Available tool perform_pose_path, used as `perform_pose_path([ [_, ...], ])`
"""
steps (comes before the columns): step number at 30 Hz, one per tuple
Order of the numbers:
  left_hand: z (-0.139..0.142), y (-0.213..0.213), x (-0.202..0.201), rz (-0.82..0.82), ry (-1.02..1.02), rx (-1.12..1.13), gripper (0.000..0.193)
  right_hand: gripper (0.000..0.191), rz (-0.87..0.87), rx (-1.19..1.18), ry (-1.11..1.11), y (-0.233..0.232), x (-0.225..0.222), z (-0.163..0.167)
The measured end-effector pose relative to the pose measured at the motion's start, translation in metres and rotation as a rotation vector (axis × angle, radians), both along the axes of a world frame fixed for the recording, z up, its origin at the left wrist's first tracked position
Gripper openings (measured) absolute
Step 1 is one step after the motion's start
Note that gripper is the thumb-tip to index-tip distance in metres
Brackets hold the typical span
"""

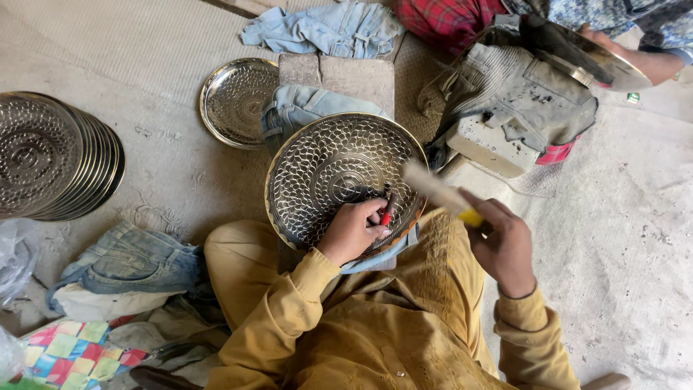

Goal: The person sits on the floor with a decorative brass tray on their lap and hammers a punch along the tray's embossed pattern, working the design section by section. They reposition the punch with one hand while striking it with a mallet held in the other hand.

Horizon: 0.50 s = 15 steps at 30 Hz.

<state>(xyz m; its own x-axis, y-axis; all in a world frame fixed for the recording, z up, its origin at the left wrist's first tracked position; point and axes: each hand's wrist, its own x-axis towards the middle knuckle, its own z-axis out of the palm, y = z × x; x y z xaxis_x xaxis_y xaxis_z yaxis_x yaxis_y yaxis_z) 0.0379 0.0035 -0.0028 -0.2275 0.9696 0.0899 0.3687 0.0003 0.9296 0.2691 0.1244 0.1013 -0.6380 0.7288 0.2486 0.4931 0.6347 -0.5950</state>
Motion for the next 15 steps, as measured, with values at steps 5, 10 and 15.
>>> perform_pose_path([
  [5,0.0000,-0.0008,-0.0004,-0.017,-0.014,-0.106,0.046,0.053,0.014,0.131,-0.172,0.0015,0.0014,-0.0030],
  [10,-0.0034,0.0000,-0.0008,-0.023,-0.003,-0.037,0.047,0.059,-0.008,0.104,-0.226,0.0013,-0.0012,-0.0030],
  [15,-0.0032,0.0010,-0.0013,-0.061,-0.069,-0.074,0.038,0.059,-0.008,-0.021,0.053,-0.0009,-0.0049,-0.0047],
])
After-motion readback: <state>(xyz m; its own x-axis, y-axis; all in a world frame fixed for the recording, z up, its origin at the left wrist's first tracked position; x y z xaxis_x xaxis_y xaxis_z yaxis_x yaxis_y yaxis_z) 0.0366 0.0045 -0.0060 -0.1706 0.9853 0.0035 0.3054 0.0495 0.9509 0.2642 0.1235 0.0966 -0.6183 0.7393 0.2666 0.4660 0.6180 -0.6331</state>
